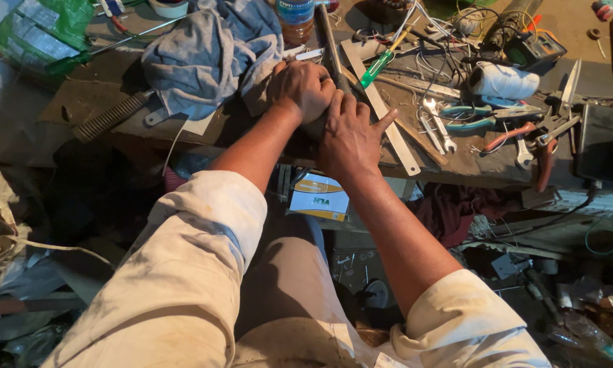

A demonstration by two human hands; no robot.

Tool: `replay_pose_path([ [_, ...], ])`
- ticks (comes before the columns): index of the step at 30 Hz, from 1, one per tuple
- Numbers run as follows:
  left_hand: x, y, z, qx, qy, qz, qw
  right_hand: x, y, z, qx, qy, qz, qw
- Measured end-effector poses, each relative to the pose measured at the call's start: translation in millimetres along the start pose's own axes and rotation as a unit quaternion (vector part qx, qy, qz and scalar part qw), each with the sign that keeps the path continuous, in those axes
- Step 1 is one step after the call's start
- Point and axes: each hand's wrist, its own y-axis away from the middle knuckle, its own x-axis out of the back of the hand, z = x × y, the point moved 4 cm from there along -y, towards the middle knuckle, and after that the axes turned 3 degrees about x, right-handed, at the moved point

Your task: The person works on a cylindrical electric motor stator, using a hammer and metal bar to tap and adjust the rotor shaft, then uses a screwdriver to pry and manipulate the windings. The person rotates the stator and continues to adjust internal components with the screwdriver.

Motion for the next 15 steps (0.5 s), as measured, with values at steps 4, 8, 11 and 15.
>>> replay_pose_path([
  [4,0,0,0,0.005,-0.001,-0.01,1.0,5,0,-2,0.001,-0.005,0.012,1.0],
  [8,-3,0,-2,-0.007,-0.004,0.014,1.0,7,1,-3,-0.004,-0.002,0.001,1.0],
  [11,-6,0,-5,-0.016,0.004,0.026,1.0,7,2,-4,-0.011,-0.008,-0.018,1.0],
  [15,-10,-1,-7,-0.018,-0.003,0.023,1.0,11,2,-6,-0.01,-0.002,-0.009,1.0],
])
